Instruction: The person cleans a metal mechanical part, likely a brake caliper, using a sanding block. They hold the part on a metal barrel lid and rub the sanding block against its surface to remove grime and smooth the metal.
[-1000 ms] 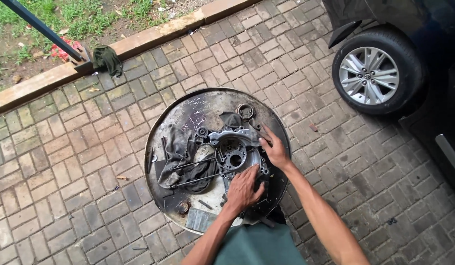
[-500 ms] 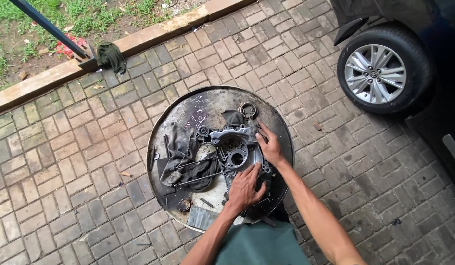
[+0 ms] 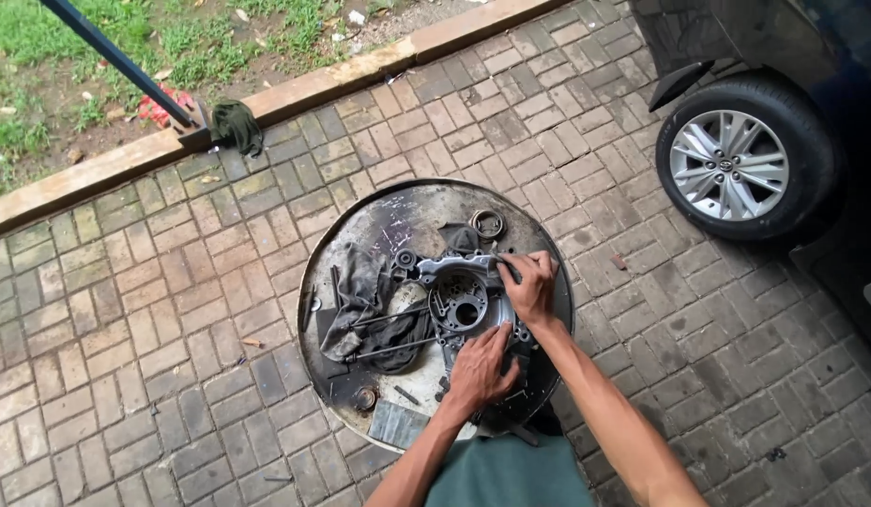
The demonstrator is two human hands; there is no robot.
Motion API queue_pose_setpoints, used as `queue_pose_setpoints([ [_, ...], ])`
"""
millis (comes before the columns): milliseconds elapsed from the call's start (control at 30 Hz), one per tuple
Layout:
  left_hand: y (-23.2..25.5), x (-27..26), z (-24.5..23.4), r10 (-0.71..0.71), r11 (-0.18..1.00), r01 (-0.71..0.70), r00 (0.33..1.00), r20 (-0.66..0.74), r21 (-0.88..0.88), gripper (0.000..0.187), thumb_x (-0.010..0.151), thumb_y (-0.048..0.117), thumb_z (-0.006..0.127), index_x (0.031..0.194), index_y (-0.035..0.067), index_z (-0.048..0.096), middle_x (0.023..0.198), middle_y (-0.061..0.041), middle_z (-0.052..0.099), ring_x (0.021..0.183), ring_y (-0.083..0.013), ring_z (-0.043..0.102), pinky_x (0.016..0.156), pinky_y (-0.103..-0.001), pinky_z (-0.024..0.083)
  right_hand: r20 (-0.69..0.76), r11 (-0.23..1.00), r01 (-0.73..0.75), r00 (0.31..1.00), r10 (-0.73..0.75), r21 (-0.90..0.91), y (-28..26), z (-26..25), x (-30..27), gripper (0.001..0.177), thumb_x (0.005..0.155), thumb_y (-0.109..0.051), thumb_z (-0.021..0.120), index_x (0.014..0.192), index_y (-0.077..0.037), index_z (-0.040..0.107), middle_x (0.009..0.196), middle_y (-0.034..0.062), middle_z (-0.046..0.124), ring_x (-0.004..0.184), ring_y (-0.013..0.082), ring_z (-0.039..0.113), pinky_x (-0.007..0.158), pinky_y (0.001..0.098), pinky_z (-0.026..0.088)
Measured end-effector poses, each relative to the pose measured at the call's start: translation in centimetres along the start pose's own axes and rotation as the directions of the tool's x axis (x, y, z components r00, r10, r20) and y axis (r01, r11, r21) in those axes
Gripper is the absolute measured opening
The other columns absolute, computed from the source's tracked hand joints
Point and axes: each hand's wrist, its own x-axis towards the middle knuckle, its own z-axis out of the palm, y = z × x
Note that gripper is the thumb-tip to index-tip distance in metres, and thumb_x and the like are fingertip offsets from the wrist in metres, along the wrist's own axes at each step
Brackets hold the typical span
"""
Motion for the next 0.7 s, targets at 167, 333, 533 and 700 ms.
queue_pose_setpoints([
  [167, -0.1, 0.2, 0.2, -0.009, 1.000, 0.009, 1.000, -0.005, 0.008, 0.068, 0.083, 0.037, 0.059, 0.142, 0.004, 0.046, 0.118, -0.014, 0.073, 0.125, -0.0263, 0.063, 0.092, -0.040, 0.051, 0.064, 0.985, 0.113, 0.992, -0.105, -0.129, -2.6, -0.3, 0.6, 0.034, 0.092, -0.021, 0.066, 0.125, -0.027, 0.072, 0.099, -0.0060, 0.078, 0.116, 0.0155, 0.060, 0.108, 0.0447, 0.035],
  [333, 0.1, -0.2, 0.2, 0.000, 1.000, -0.001, 1.000, 0.028, 0.013, 0.068, 0.083, 0.037, 0.059, 0.141, 0.005, 0.046, 0.119, -0.014, 0.073, 0.127, -0.0263, 0.061, 0.092, -0.040, 0.051, 0.161, 0.999, 0.022, 0.987, -0.017, -0.029, -4.5, -1.7, 1.5, 0.046, 0.094, -0.009, 0.061, 0.140, -0.013, 0.064, 0.098, 0.0083, 0.080, 0.128, 0.0224, 0.061, 0.116, 0.0496, 0.034],
  [533, 0.4, -0.1, -0.4, 0.000, 1.000, 0.000, 0.999, 0.048, 0.002, 0.069, 0.084, 0.034, 0.057, 0.143, 0.001, 0.045, 0.119, -0.017, 0.072, 0.126, -0.0285, 0.062, 0.094, -0.041, 0.050, 0.124, 0.970, -0.161, 0.982, 0.139, 0.181, -1.8, -1.3, 0.6, 0.039, 0.091, -0.025, 0.074, 0.129, -0.019, 0.071, 0.112, 0.0046, 0.077, 0.120, 0.0240, 0.066, 0.107, 0.0469, 0.044],
  [700, 0.0, -0.4, 0.0, 0.010, 1.000, -0.010, 0.999, 0.050, -0.004, 0.068, 0.085, 0.034, 0.057, 0.145, 0.002, 0.045, 0.120, -0.017, 0.072, 0.127, -0.0272, 0.061, 0.094, -0.040, 0.050, 0.155, 0.995, -0.025, 0.987, 0.040, -0.093, -1.1, -1.1, -0.1, 0.024, 0.091, -0.034, 0.072, 0.114, -0.028, 0.077, 0.101, -0.0061, 0.078, 0.106, 0.0135, 0.066, 0.105, 0.0393, 0.044],
])
